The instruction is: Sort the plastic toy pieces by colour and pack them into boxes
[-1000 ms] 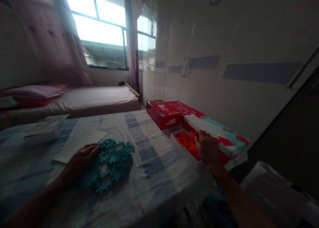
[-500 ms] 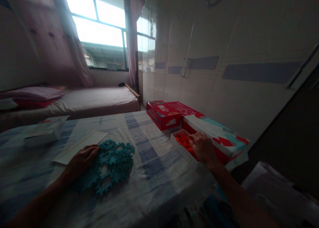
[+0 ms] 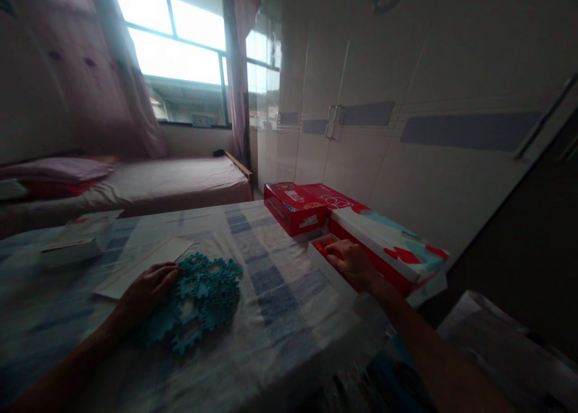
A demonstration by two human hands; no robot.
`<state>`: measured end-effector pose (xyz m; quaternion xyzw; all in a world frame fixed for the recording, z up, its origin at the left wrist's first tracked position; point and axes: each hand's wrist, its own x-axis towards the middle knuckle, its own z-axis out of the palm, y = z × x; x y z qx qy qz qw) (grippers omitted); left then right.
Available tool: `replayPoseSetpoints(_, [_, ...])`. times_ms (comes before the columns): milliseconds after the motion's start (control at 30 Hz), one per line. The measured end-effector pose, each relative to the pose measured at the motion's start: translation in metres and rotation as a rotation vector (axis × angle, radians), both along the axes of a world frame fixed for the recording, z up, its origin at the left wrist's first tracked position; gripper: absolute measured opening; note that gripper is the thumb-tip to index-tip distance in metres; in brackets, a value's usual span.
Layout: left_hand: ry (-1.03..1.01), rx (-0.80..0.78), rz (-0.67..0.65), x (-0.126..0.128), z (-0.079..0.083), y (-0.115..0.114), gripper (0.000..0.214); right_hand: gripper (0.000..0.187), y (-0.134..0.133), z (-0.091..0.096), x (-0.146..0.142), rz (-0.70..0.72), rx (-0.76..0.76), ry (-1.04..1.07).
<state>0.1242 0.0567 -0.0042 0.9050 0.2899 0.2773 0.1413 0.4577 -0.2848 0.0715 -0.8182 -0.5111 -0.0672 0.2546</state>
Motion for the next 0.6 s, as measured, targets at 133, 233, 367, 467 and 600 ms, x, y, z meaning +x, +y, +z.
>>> replayPoseSetpoints(133, [-0.001, -0.003, 0.003, 0.000, 0.001, 0.000, 0.047, 0.027, -0.006, 0.003, 0.000, -0.093, 0.106, 0.065])
replayPoseSetpoints(233, [-0.002, -0.010, 0.005, 0.001, 0.002, -0.001, 0.048, 0.023, -0.010, 0.009, 0.000, -0.128, 0.019, -0.084])
replayPoseSetpoints(367, [-0.003, -0.016, 0.016, 0.002, 0.003, -0.002, 0.048, 0.023, -0.014, 0.009, -0.005, -0.095, -0.148, -0.189])
replayPoseSetpoints(467, [0.008, -0.018, 0.017, 0.001, 0.004, -0.003, 0.049, 0.030, -0.017, 0.004, -0.005, -0.076, -0.138, -0.149])
replayPoseSetpoints(600, [0.027, -0.008, 0.007, 0.000, 0.005, -0.004, 0.049, 0.033, -0.023, -0.002, 0.000, -0.149, -0.152, -0.159])
